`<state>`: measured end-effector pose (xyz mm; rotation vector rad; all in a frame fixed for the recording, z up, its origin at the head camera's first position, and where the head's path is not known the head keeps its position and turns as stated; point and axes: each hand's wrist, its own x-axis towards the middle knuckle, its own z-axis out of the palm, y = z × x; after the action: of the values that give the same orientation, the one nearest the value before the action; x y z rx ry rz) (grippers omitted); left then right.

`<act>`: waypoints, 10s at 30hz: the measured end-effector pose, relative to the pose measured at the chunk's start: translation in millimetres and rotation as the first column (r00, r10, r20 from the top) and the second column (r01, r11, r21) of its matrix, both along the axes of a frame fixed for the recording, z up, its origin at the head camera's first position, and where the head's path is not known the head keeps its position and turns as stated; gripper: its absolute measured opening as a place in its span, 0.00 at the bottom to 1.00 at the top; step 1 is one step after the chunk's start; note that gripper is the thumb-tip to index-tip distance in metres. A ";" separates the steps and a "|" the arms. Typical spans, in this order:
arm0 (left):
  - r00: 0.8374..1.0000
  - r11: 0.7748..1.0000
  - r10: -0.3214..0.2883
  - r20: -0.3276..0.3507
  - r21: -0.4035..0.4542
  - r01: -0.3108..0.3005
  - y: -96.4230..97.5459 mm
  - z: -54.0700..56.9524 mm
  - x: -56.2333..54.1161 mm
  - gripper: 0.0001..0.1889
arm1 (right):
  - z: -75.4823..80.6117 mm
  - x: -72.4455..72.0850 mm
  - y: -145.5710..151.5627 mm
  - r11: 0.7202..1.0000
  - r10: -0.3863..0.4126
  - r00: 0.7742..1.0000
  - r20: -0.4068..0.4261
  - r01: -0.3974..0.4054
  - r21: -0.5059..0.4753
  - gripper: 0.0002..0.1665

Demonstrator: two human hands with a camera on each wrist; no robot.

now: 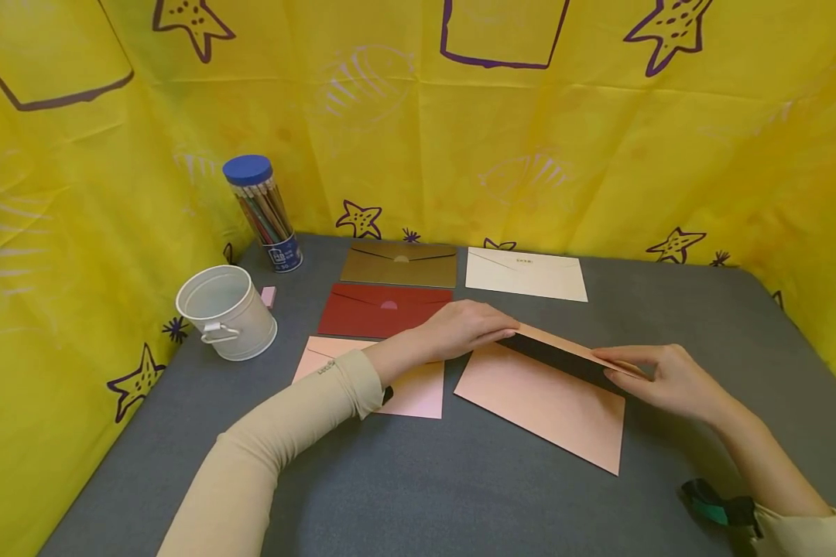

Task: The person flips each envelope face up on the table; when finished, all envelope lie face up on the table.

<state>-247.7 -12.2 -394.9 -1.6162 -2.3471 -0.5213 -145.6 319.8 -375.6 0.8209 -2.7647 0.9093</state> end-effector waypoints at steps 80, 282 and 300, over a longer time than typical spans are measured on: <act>0.383 0.816 0.278 0.881 -0.006 -0.578 -36.3 -5.7 0.7 0.24 | -15.8 -41.4 -8.4 0.947 -0.320 0.870 0.376 0.304 0.104 0.47; 0.945 0.954 -0.065 0.321 0.296 -0.035 -49.4 5.2 51.7 0.08 | 3.0 30.4 -6.9 0.992 0.003 0.990 0.141 0.015 -0.126 0.16; 0.844 0.924 0.043 0.535 0.300 -0.238 -51.4 2.2 42.9 0.05 | -10.4 15.1 4.2 0.981 -0.086 0.983 0.164 0.112 -0.156 0.10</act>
<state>-204.8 -63.5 -392.7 -1.2226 -2.4954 -1.4153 -130.5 324.0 -386.1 0.6034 -2.7817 1.2115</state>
